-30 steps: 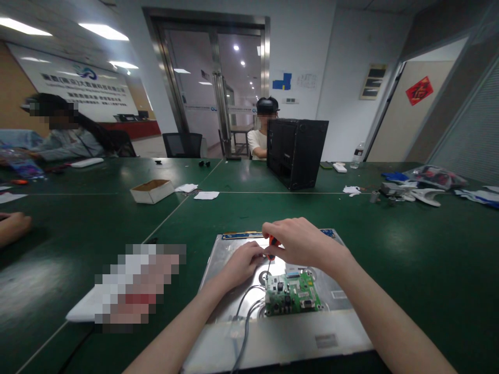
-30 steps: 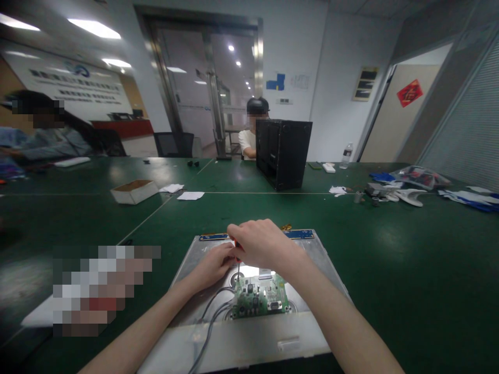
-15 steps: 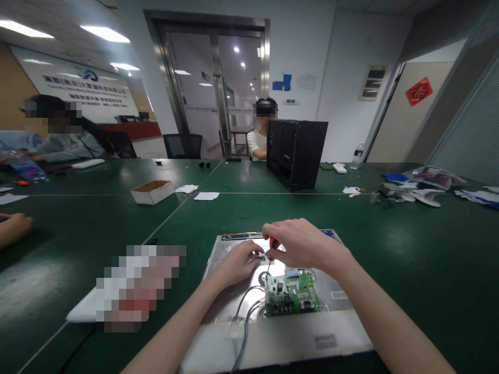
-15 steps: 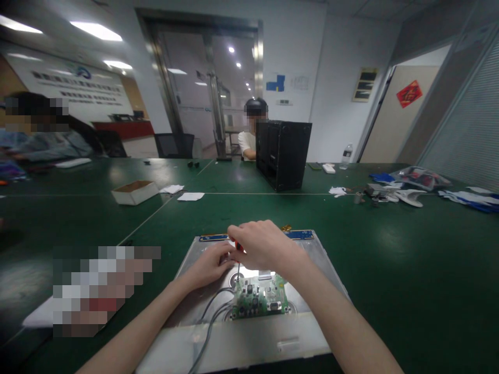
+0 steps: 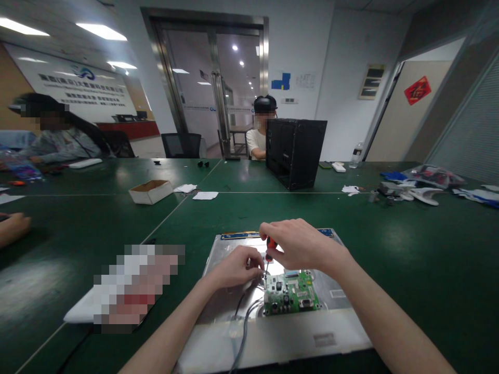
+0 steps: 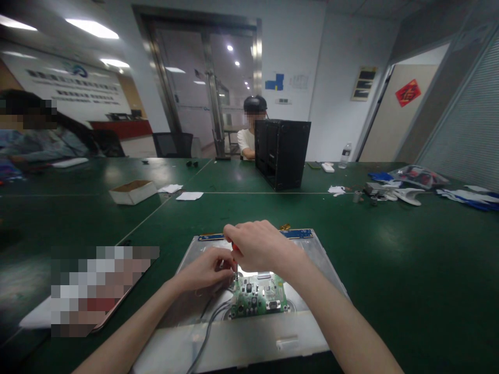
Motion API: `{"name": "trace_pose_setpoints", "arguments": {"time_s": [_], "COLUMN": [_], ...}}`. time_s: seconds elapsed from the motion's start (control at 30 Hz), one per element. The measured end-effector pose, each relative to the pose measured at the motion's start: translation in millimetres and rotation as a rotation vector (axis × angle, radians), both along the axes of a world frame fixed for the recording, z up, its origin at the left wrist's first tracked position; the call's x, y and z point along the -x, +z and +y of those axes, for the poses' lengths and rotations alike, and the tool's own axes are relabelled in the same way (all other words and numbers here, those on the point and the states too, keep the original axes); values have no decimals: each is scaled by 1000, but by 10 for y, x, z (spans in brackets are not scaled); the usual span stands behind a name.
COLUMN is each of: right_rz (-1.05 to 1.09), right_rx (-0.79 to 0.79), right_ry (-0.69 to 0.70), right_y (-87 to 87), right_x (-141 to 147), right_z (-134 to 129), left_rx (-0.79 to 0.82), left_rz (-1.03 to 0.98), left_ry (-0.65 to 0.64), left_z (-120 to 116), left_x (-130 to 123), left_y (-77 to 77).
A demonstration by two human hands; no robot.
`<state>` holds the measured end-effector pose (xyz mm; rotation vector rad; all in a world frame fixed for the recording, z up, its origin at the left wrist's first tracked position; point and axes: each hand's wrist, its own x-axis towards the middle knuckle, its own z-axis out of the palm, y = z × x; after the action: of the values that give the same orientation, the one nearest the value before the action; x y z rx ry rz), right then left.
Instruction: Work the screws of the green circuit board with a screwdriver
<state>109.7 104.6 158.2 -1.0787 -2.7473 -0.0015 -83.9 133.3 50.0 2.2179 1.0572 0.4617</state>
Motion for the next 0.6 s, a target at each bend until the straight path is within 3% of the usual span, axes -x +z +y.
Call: {"name": "trace_pose_setpoints", "arguments": {"time_s": [0.17, 0.4, 0.6], "right_rz": [-51, 31, 9], "right_rx": [-75, 8, -45], "right_ry": [-56, 35, 1], "right_y": [-19, 6, -22], "right_x": [12, -19, 4], "right_z": [18, -25, -1], "left_rx": [87, 118, 120], "left_rz": [-14, -65, -53], "left_ry": [-36, -51, -50], "left_z": [-22, -4, 3], "left_x": [-46, -53, -43], "left_y": [-41, -93, -103]}}
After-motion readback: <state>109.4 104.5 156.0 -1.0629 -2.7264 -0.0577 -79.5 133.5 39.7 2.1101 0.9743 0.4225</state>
